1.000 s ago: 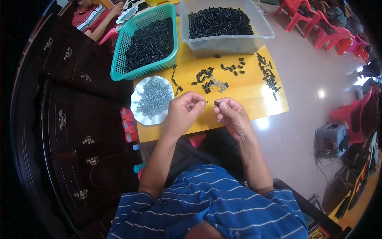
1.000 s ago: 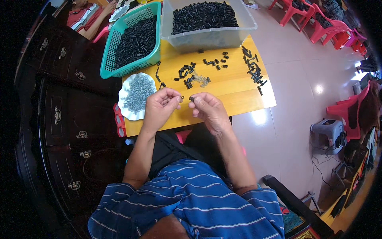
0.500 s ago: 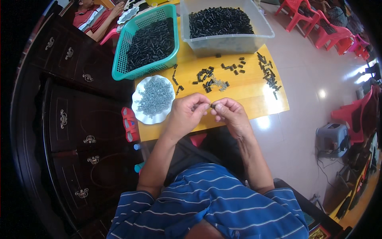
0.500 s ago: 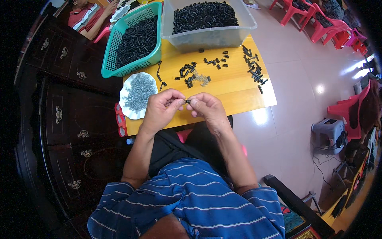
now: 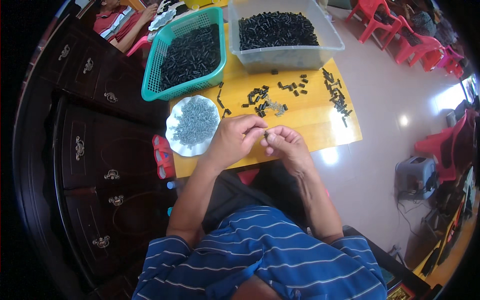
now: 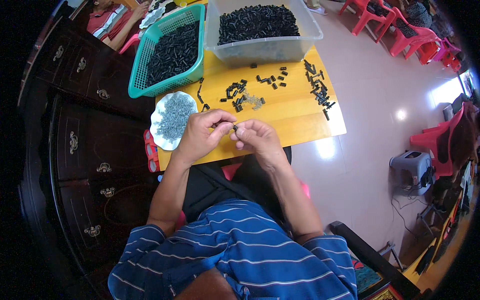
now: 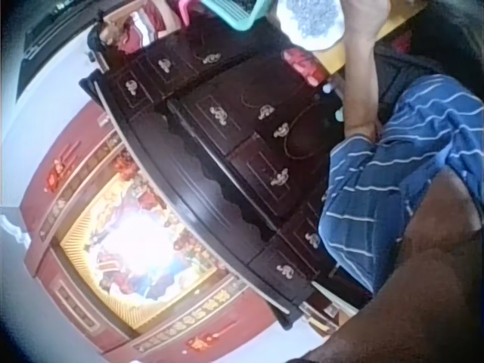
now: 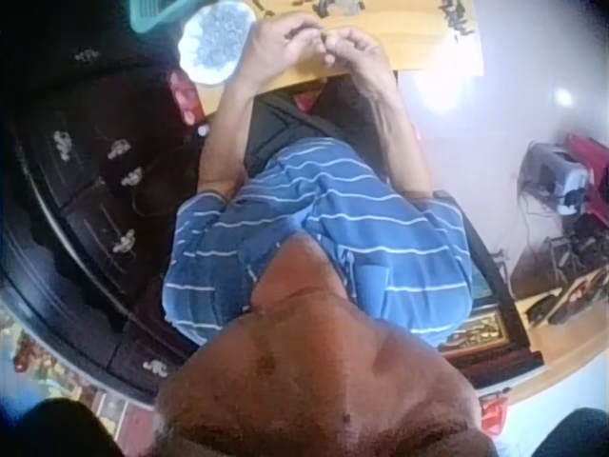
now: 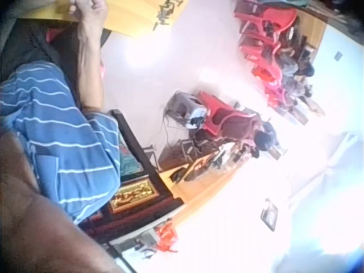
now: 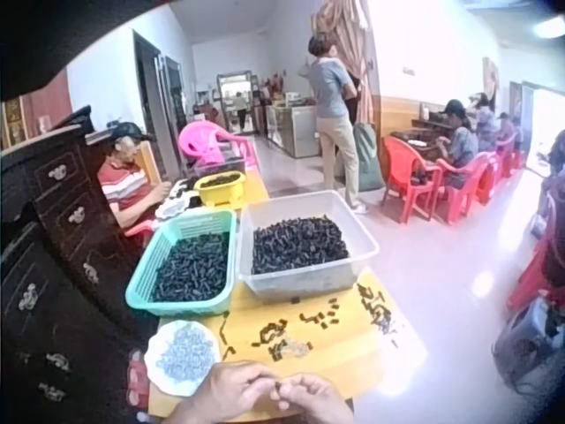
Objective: The person assembles small components by picking up metal pins and plastic caps by hand, inserting each pin into a cap, and placing the assembled pieces onto the table.
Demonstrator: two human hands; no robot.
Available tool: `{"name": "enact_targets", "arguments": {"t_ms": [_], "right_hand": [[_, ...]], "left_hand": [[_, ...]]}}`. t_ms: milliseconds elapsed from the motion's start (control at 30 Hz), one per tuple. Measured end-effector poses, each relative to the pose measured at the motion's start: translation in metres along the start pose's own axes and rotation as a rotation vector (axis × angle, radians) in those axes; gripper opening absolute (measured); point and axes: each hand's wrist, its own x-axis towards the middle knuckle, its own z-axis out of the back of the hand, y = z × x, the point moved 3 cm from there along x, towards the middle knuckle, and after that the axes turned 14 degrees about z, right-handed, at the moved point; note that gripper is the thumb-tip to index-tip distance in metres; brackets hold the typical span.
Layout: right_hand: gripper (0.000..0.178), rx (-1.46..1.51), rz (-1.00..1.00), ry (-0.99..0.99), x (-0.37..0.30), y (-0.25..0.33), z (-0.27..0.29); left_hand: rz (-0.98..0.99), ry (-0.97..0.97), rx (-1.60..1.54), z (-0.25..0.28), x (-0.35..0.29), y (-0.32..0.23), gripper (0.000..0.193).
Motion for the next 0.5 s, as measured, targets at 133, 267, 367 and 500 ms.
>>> {"name": "enact_targets", "arguments": {"t_ms": [133, 267, 367, 500], "right_hand": [[0.018, 0.132, -0.089, 0.072, 0.0, -0.005, 0.004], [0.019, 0.235, -0.123, 0.02, -0.001, -0.008, 0.001], [0.02, 0.277, -0.126, 0.072, 0.0, -0.009, 0.002], [0.019, 0.266, -0.117, 0.056, 0.001, -0.009, 0.001]], "left_hand": [[-0.03, -0.04, -0.03, -0.001, -0.004, -0.002, 0.032], [-0.122, -0.149, 0.15, -0.006, -0.01, -0.008, 0.047], [-0.153, -0.193, 0.303, -0.014, -0.011, -0.01, 0.048], [-0.169, -0.182, 0.307, -0.02, -0.009, 0.001, 0.043]]}}
